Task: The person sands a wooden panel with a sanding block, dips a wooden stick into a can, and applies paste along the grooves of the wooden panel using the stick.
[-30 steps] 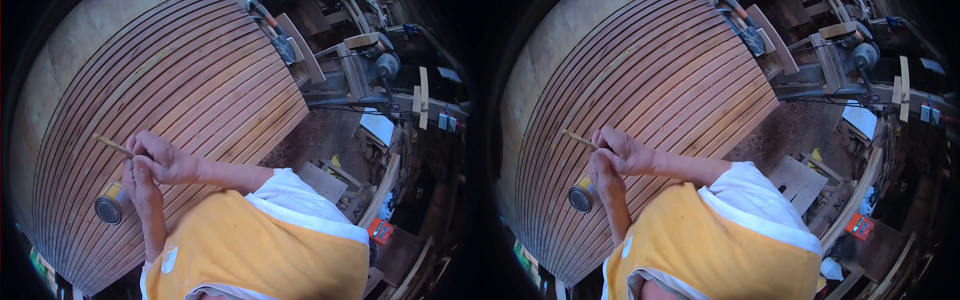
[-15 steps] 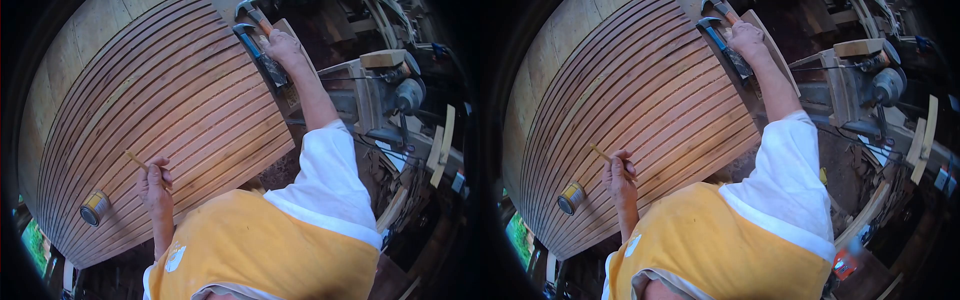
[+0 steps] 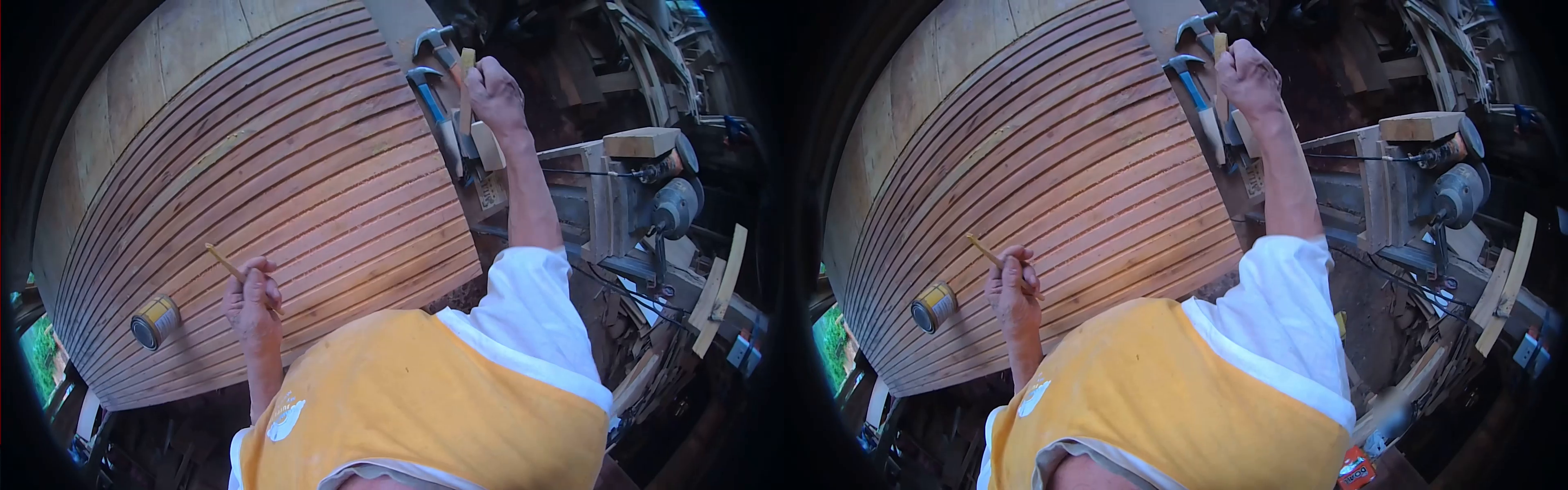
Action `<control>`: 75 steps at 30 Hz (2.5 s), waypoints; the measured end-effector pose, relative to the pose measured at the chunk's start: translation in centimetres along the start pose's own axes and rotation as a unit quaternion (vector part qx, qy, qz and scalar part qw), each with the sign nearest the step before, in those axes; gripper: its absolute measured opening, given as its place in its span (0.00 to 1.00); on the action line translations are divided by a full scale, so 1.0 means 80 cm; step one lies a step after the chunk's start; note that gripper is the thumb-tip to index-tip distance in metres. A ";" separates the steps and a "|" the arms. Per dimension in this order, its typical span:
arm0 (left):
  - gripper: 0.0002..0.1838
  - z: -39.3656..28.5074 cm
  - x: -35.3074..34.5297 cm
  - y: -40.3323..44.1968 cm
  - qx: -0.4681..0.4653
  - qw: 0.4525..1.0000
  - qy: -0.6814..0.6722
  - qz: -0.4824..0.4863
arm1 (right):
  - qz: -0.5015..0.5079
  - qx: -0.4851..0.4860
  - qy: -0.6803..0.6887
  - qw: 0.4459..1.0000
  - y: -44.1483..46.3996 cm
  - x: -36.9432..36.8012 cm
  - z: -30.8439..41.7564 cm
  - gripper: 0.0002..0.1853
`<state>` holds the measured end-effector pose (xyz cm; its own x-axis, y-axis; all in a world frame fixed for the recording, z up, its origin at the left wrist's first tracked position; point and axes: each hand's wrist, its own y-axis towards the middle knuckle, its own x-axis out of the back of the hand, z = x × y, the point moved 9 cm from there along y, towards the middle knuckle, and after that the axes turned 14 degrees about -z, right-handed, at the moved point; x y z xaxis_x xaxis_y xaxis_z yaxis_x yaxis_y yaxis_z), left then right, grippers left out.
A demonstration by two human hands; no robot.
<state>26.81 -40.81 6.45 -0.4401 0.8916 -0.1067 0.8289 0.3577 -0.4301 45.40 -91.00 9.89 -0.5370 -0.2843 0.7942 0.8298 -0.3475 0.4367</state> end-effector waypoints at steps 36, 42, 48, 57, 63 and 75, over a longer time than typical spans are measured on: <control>0.04 -0.018 0.088 0.094 0.088 0.980 -0.164 0.066 | 0.246 -0.280 0.374 0.849 -0.401 -0.094 0.506 0.26; 0.06 -0.015 0.095 0.103 0.198 0.939 -0.255 0.119 | 0.375 -0.405 0.428 0.715 -0.420 -0.102 0.498 0.29; 0.10 -0.022 0.126 0.134 0.142 0.975 -0.153 0.078 | 0.405 -0.461 0.487 0.622 -0.421 -0.106 0.490 0.30; 0.06 -0.012 0.114 0.110 0.202 0.962 -0.145 0.112 | 0.459 -0.364 0.400 0.705 -0.461 -0.083 0.497 0.29; 0.11 -0.011 0.097 0.079 0.153 0.970 -0.105 0.156 | 0.349 -0.375 0.454 0.729 -0.443 -0.067 0.463 0.27; 0.23 0.018 -0.013 -0.002 0.045 0.972 0.015 0.231 | 0.321 -0.353 0.568 0.671 -0.428 -0.042 0.367 0.34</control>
<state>26.63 -42.15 5.33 -0.0170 0.9597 -0.2806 0.9010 -0.1070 -0.4204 23.26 -51.93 4.64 -0.2064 -0.9356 -0.2863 0.8816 -0.0508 -0.4692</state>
